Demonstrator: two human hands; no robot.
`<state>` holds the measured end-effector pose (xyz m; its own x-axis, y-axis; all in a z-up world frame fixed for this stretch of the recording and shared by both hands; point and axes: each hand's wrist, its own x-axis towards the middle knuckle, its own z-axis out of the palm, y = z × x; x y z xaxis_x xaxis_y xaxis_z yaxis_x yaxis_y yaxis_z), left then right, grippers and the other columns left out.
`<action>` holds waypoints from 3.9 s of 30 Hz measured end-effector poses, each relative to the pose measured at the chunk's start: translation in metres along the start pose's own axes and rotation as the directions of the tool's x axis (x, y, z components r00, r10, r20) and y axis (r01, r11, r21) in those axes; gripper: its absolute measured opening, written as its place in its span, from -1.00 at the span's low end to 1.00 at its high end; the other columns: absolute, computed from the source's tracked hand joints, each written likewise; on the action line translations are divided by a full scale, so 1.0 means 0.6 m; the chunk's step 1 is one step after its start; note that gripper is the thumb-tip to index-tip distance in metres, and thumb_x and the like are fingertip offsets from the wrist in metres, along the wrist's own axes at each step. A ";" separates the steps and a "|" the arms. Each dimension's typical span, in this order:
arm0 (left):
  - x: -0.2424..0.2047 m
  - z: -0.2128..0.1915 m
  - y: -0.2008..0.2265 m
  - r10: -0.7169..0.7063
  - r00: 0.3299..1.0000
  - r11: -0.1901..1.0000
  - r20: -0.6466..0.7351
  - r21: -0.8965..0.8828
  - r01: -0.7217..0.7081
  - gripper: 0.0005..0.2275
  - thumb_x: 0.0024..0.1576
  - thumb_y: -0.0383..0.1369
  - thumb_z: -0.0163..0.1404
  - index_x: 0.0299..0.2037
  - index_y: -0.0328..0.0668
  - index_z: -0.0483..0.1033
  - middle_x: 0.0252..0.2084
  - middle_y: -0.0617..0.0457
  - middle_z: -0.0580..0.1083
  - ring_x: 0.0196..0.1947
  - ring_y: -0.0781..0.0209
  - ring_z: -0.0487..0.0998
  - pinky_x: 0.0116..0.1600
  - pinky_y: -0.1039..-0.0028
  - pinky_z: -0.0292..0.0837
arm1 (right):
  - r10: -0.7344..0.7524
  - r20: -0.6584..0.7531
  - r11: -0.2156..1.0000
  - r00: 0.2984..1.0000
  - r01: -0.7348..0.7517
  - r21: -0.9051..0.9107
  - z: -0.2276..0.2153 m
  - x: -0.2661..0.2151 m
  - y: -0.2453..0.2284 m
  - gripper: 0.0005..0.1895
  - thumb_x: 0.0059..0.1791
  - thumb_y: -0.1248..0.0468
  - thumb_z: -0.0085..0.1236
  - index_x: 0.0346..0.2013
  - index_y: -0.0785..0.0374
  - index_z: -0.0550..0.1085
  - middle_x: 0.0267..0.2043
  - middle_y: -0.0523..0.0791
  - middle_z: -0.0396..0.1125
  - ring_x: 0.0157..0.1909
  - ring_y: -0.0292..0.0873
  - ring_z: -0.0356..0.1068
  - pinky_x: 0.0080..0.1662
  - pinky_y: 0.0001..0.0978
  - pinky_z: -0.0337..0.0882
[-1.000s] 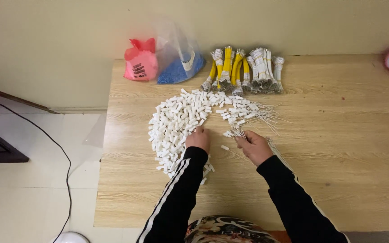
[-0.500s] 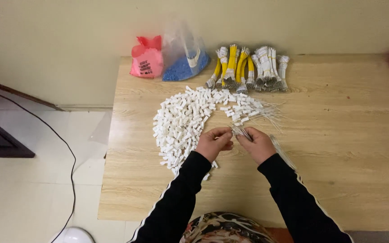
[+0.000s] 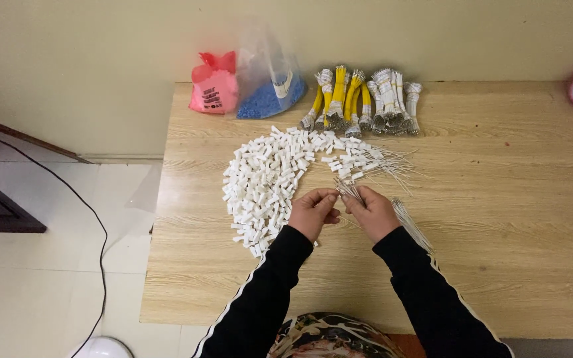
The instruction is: Assembling small white plastic sleeves onto thin metal wires by hand
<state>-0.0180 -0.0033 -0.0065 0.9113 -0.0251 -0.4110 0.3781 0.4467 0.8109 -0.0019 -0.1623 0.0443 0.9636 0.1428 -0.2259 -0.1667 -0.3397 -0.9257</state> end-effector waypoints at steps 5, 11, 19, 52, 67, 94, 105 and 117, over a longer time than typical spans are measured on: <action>-0.009 0.001 0.010 -0.001 0.999 1.000 0.033 -0.014 0.001 -0.84 0.14 -0.49 0.04 -0.10 -0.31 0.54 -0.27 -0.12 0.46 -0.40 0.11 0.60 -0.30 0.40 0.67 | 0.025 -0.073 0.999 0.997 -0.028 -0.039 0.004 0.005 0.035 -0.82 -0.10 0.26 0.22 -0.54 0.25 0.45 -0.69 -0.19 0.21 -0.60 -0.34 0.12 -0.52 -0.53 0.12; -0.016 -0.005 0.031 -0.062 0.997 0.980 0.038 -0.187 0.068 -0.77 0.12 -0.57 -0.01 -0.01 -0.39 0.48 -0.20 -0.10 0.47 -0.30 0.13 0.61 -0.14 0.39 0.66 | 0.031 -0.121 0.992 0.992 -0.045 -0.120 -0.005 0.003 0.035 -0.82 -0.10 0.18 0.18 -0.53 0.18 0.49 -0.75 -0.15 0.21 -0.65 -0.30 0.12 -0.54 -0.46 0.12; -0.017 -0.018 0.035 -0.104 0.986 0.949 0.127 -0.283 0.136 -0.76 0.13 -0.55 0.00 0.00 -0.30 0.46 -0.18 -0.11 0.51 -0.30 0.20 0.62 -0.13 0.44 0.65 | -0.060 -0.069 0.985 0.996 0.048 -0.163 -0.013 -0.007 -0.032 -0.84 -0.07 0.22 0.13 -0.49 0.23 0.50 -0.74 -0.14 0.13 -0.64 -0.27 0.09 -0.53 -0.45 0.10; -0.028 -0.015 0.055 -0.156 0.964 0.936 0.214 -0.280 0.213 -0.76 0.11 -0.48 0.06 -0.03 -0.42 0.47 -0.08 -0.14 0.52 -0.18 0.18 0.61 -0.04 0.50 0.60 | -0.282 0.083 0.796 0.956 0.282 -0.536 -0.032 -0.013 -0.078 -0.89 -0.09 0.11 0.15 -0.36 0.03 0.52 -0.51 -0.12 0.33 -0.33 -0.10 0.44 -0.26 -0.29 0.43; -0.024 -0.017 0.066 -0.193 0.951 0.934 0.241 -0.252 0.253 -0.72 0.16 -0.41 0.03 0.08 -0.18 0.43 -0.14 -0.17 0.55 -0.25 0.08 0.64 -0.27 0.44 0.65 | -0.385 0.004 0.825 0.923 0.346 -0.447 -0.033 -0.017 -0.077 -0.89 -0.11 0.16 0.22 -0.38 0.10 0.53 -0.53 -0.10 0.31 -0.40 -0.08 0.41 -0.34 -0.31 0.40; -0.020 0.003 0.069 -0.190 0.968 0.937 0.161 -0.265 0.228 -0.80 0.09 -0.47 0.09 -0.08 -0.19 0.49 -0.21 -0.15 0.56 -0.21 0.04 0.63 -0.13 0.37 0.61 | -0.415 0.010 0.816 0.910 0.377 -0.438 -0.011 -0.010 -0.025 -0.81 -0.01 0.15 0.11 -0.31 0.22 0.46 -0.46 -0.01 0.29 -0.29 0.10 0.40 -0.22 -0.16 0.39; -0.008 -0.009 0.046 -0.208 0.973 0.960 0.102 -0.172 0.223 -0.79 0.08 -0.49 0.09 -0.09 -0.29 0.47 -0.28 -0.15 0.54 -0.27 0.04 0.63 -0.12 0.36 0.62 | -0.389 0.045 0.817 0.920 0.367 -0.445 0.002 -0.005 0.007 -0.85 -0.01 0.19 0.10 -0.40 0.18 0.44 -0.47 -0.02 0.26 -0.27 0.11 0.38 -0.21 -0.16 0.38; 0.092 -0.039 -0.091 -0.116 0.993 0.920 -0.012 0.375 0.112 -0.77 0.06 -0.46 0.08 -0.06 -0.15 0.53 -0.23 -0.10 0.48 -0.52 0.23 0.55 -0.47 0.56 0.60 | -0.062 -0.261 0.940 0.963 -0.032 -0.340 -0.069 -0.045 0.023 -0.71 0.12 0.08 -0.08 0.00 0.19 0.40 -0.16 0.16 0.38 -0.04 0.28 0.36 -0.07 0.18 0.35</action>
<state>0.0077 -0.0077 -0.0831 0.8591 -0.0663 -0.5075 0.5115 0.0734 0.8562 -0.0218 -0.2094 0.0501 0.9931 -0.0837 -0.0815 -0.1163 -0.6397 -0.7597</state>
